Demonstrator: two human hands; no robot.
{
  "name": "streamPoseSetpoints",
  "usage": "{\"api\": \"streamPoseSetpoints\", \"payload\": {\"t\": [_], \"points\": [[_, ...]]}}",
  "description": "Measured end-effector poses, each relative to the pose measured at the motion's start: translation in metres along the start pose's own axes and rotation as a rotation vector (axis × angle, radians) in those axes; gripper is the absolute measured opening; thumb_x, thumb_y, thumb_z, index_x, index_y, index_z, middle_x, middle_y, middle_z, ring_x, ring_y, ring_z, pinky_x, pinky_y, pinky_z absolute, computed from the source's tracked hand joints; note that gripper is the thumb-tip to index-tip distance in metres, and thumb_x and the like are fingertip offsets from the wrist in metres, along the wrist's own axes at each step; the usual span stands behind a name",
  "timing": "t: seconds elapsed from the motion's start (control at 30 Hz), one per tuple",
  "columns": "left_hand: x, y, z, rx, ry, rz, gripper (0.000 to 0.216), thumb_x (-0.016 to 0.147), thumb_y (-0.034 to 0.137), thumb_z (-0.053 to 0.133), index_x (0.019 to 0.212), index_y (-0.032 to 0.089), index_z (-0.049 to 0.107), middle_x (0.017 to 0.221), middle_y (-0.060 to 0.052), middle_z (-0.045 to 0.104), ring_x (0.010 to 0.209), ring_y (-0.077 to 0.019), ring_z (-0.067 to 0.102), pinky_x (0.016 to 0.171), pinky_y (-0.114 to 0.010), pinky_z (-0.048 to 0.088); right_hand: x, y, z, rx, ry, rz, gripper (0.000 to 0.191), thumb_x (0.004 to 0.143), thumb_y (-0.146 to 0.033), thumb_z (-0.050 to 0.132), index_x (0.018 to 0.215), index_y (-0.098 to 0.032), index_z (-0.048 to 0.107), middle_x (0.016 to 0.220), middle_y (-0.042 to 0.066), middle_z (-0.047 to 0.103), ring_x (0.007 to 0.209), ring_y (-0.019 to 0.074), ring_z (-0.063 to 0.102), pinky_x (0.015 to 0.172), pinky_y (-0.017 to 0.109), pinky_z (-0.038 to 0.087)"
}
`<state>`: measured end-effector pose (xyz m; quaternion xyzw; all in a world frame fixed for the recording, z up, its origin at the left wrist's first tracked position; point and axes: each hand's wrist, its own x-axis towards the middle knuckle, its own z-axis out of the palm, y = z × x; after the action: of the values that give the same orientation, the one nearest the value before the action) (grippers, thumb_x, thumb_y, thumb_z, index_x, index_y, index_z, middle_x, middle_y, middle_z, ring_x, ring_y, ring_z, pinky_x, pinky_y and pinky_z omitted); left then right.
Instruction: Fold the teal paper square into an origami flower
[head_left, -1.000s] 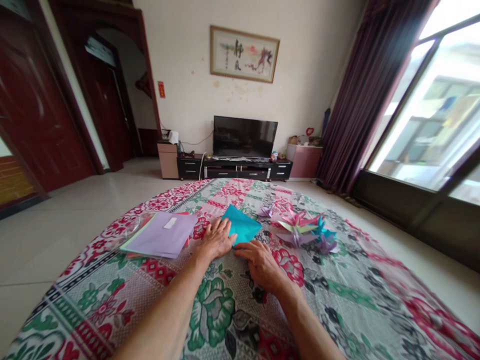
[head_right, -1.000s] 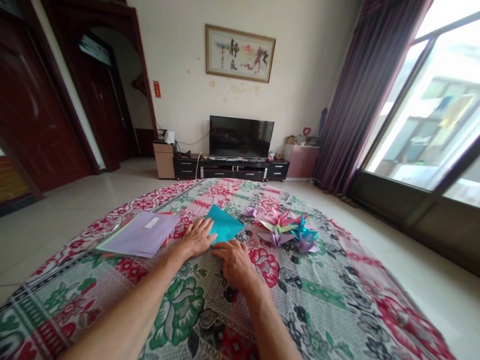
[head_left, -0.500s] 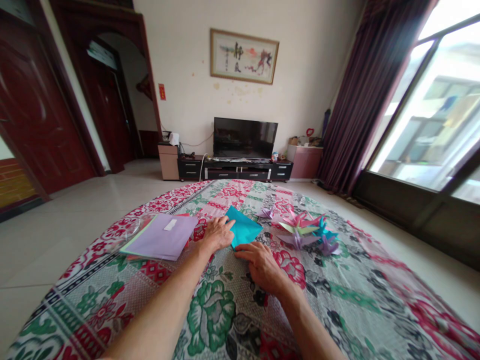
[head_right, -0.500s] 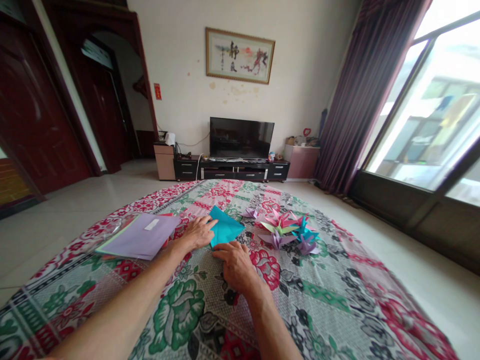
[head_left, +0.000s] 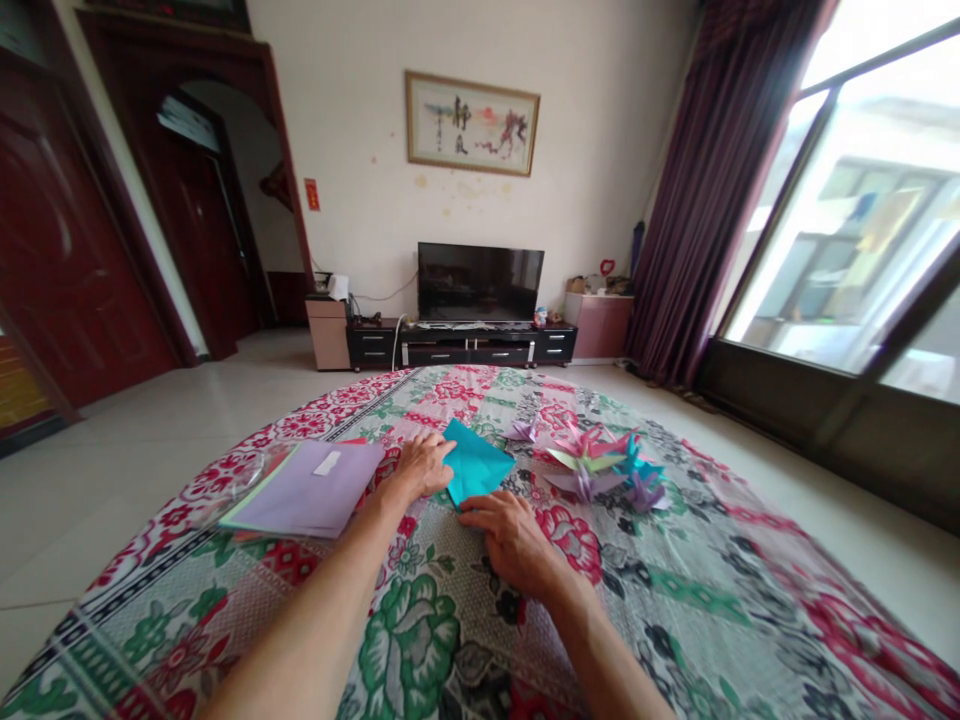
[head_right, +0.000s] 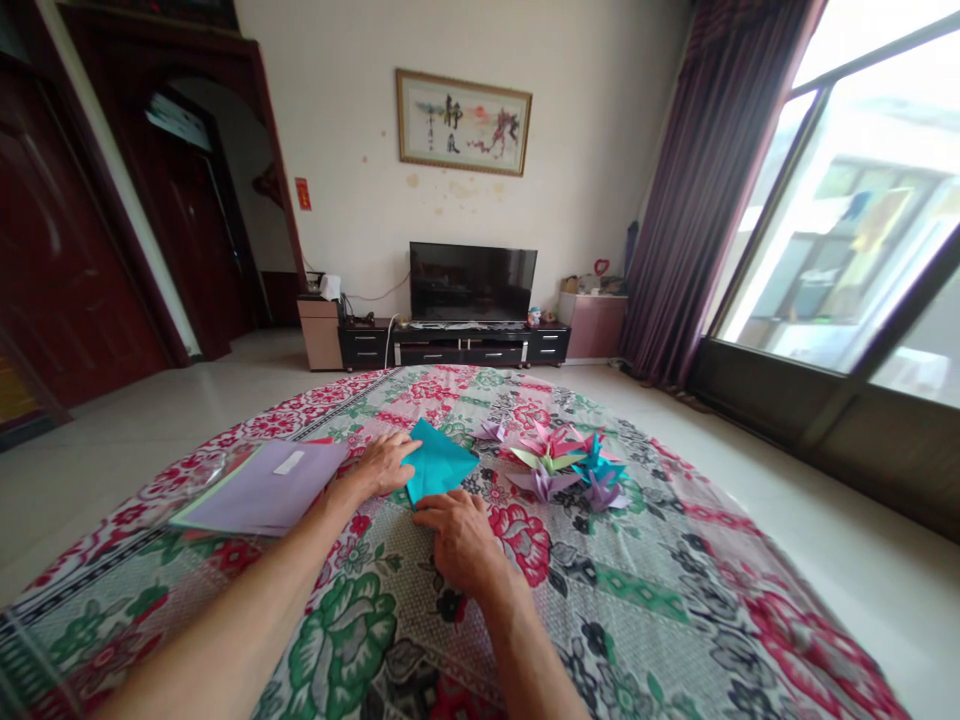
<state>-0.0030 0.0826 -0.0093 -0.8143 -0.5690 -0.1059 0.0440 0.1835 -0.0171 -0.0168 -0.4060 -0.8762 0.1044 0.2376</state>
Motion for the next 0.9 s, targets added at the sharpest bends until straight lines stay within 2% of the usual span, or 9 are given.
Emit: {"api": "streamPoseSetpoints", "payload": {"t": [0.23, 0.4, 0.6, 0.77, 0.9], "points": [[-0.006, -0.001, 0.011, -0.011, 0.093, 0.051, 0.039, 0.079, 0.020, 0.046, 0.113, 0.026, 0.063, 0.122, -0.005, 0.057, 0.105, -0.0231, 0.053, 0.096, -0.037, 0.038, -0.001, 0.002, 0.002, -0.002, -0.001, 0.004, 0.055, 0.073, -0.004, 0.041, 0.113, -0.034, 0.063, 0.122, -0.004, 0.061, 0.105, 0.0201, 0.048, 0.094, 0.039, 0.031], [-0.009, 0.001, 0.013, -0.029, 0.098, 0.039, 0.036, 0.081, 0.021, 0.044, 0.110, 0.025, 0.065, 0.124, -0.007, 0.055, 0.106, -0.0263, 0.050, 0.095, -0.042, 0.037, -0.001, 0.000, 0.001, -0.008, 0.008, 0.008, 0.053, 0.075, -0.005, 0.040, 0.113, -0.034, 0.064, 0.121, -0.003, 0.061, 0.104, 0.0200, 0.049, 0.093, 0.039, 0.032], [-0.017, 0.008, 0.014, -0.006, 0.138, 0.055, 0.036, 0.085, 0.022, 0.038, 0.114, 0.021, 0.061, 0.135, -0.010, 0.046, 0.118, -0.0314, 0.040, 0.097, -0.050, 0.031, -0.001, -0.002, -0.001, -0.010, 0.002, 0.014, 0.052, 0.076, -0.005, 0.040, 0.112, -0.032, 0.065, 0.120, -0.002, 0.062, 0.104, 0.0191, 0.050, 0.095, 0.039, 0.032], [-0.016, 0.016, 0.007, 0.034, 0.133, 0.108, 0.033, 0.083, 0.018, 0.039, 0.107, 0.018, 0.062, 0.120, -0.012, 0.054, 0.108, -0.0288, 0.046, 0.092, -0.046, 0.037, -0.001, -0.003, -0.001, 0.005, -0.005, 0.013, 0.052, 0.074, -0.005, 0.040, 0.111, -0.031, 0.065, 0.121, -0.002, 0.062, 0.106, 0.0195, 0.050, 0.096, 0.038, 0.032], [-0.012, 0.015, 0.005, 0.026, 0.075, 0.125, 0.030, 0.084, 0.017, 0.037, 0.100, 0.018, 0.064, 0.107, -0.010, 0.058, 0.099, -0.0241, 0.051, 0.090, -0.040, 0.041, -0.001, -0.003, -0.001, 0.019, 0.000, 0.014, 0.053, 0.074, -0.004, 0.040, 0.111, -0.031, 0.065, 0.120, -0.003, 0.062, 0.106, 0.0192, 0.050, 0.096, 0.038, 0.033]]}}
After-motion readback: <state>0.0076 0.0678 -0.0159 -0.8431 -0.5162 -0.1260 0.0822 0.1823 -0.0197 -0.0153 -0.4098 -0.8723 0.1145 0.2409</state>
